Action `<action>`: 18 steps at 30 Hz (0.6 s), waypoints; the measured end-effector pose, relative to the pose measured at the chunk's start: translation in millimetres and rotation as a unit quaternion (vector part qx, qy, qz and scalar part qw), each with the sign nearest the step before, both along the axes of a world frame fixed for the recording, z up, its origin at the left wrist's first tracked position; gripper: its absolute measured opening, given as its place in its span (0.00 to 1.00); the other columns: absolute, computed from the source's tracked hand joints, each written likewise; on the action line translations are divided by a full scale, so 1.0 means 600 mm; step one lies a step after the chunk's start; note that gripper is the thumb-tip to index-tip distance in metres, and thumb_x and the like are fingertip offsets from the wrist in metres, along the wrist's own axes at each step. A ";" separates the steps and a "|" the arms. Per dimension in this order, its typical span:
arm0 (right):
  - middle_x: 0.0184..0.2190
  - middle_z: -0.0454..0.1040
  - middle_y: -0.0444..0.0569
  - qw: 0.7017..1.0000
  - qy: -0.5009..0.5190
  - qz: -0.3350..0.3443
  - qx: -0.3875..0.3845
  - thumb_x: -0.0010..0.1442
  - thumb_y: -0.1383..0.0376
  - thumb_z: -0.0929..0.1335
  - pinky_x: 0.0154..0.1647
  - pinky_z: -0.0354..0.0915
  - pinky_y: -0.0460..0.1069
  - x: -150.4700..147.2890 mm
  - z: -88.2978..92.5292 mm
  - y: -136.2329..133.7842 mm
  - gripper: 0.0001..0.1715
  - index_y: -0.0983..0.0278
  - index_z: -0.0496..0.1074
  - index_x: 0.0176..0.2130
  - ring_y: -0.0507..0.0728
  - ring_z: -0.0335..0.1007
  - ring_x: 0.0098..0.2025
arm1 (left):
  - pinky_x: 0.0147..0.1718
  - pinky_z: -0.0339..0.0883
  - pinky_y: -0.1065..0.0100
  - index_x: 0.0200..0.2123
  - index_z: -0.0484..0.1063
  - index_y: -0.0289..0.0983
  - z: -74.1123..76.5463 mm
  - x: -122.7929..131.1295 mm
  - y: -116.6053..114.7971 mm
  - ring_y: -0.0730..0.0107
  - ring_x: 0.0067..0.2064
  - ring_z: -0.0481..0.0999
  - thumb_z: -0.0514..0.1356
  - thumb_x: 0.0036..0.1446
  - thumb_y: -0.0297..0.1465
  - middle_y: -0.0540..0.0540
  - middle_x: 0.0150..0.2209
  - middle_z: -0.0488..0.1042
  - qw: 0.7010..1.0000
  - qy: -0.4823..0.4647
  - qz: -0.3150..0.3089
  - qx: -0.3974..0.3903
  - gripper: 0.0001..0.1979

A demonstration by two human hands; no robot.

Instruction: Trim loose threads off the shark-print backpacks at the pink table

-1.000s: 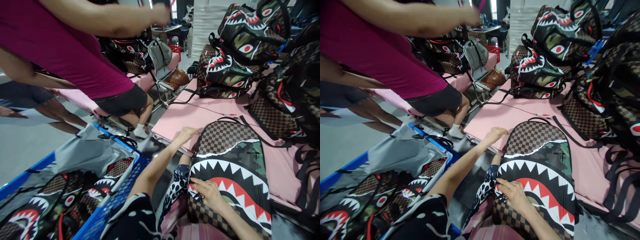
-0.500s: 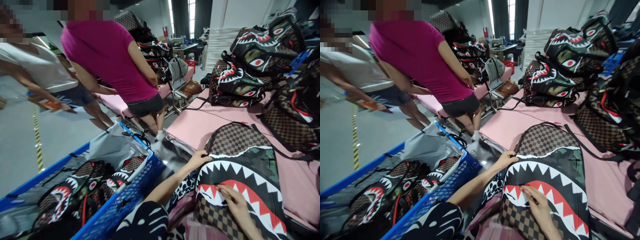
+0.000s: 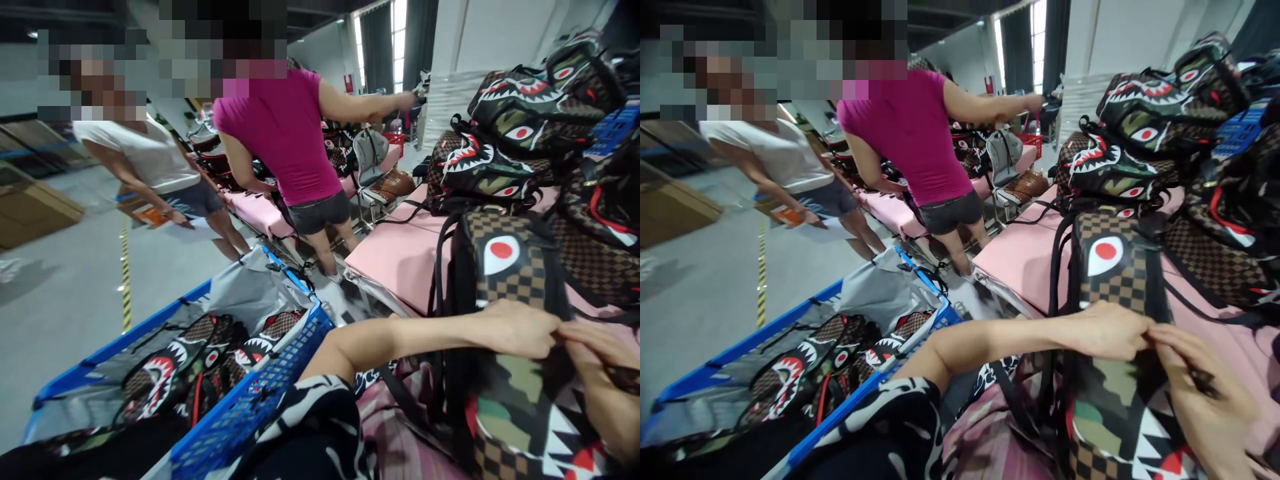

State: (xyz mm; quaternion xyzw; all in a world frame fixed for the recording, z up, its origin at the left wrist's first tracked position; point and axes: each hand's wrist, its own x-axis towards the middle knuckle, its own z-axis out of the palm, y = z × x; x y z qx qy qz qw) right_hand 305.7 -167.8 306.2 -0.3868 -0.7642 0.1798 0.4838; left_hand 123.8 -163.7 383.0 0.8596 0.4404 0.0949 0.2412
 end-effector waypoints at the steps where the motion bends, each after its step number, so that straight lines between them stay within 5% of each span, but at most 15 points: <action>1: 0.43 0.72 0.48 1.000 -0.017 -0.007 0.008 0.58 0.63 0.64 0.48 0.65 0.53 -0.014 0.006 -0.017 0.11 0.55 0.71 0.42 0.60 0.69 0.45 | 0.32 0.65 0.71 0.42 0.70 0.37 -0.008 -0.007 -0.009 0.67 0.41 0.75 0.51 0.57 0.24 0.42 0.42 0.76 1.000 -0.012 -0.015 0.006 0.12; 5: 0.45 0.71 0.51 0.985 -0.151 0.029 0.072 0.59 0.67 0.61 0.43 0.67 0.50 -0.041 0.021 -0.063 0.16 0.61 0.67 0.48 0.58 0.69 0.47 | 0.46 0.63 0.65 0.48 0.66 0.34 -0.016 -0.071 -0.029 0.65 0.51 0.68 0.50 0.60 0.26 0.41 0.48 0.71 0.983 -0.046 0.043 0.175 0.13; 8: 0.40 0.71 0.51 0.965 -0.250 0.078 0.020 0.59 0.69 0.60 0.35 0.67 0.47 -0.038 0.038 -0.067 0.14 0.63 0.68 0.43 0.55 0.71 0.40 | 0.52 0.55 0.53 0.47 0.66 0.37 -0.015 -0.110 -0.025 0.54 0.57 0.60 0.60 0.54 0.33 0.41 0.51 0.67 0.963 0.024 0.013 0.268 0.17; 15: 0.24 0.73 0.44 0.866 -0.470 0.163 -0.039 0.49 0.68 0.68 0.22 0.52 0.46 -0.033 0.083 -0.058 0.04 0.61 0.71 0.30 0.54 0.68 0.24 | 0.58 0.39 0.41 0.53 0.59 0.33 -0.021 -0.094 -0.043 0.44 0.64 0.45 0.65 0.41 0.50 0.31 0.58 0.56 0.962 0.065 -0.044 0.260 0.40; 18: 0.23 0.72 0.43 0.890 -0.410 0.179 -0.085 0.50 0.72 0.66 0.23 0.51 0.46 -0.034 0.079 -0.072 0.05 0.62 0.69 0.29 0.52 0.67 0.24 | 0.58 0.35 0.39 0.53 0.58 0.32 -0.030 -0.079 -0.048 0.43 0.64 0.45 0.68 0.36 0.47 0.31 0.58 0.56 0.964 0.084 -0.011 0.252 0.44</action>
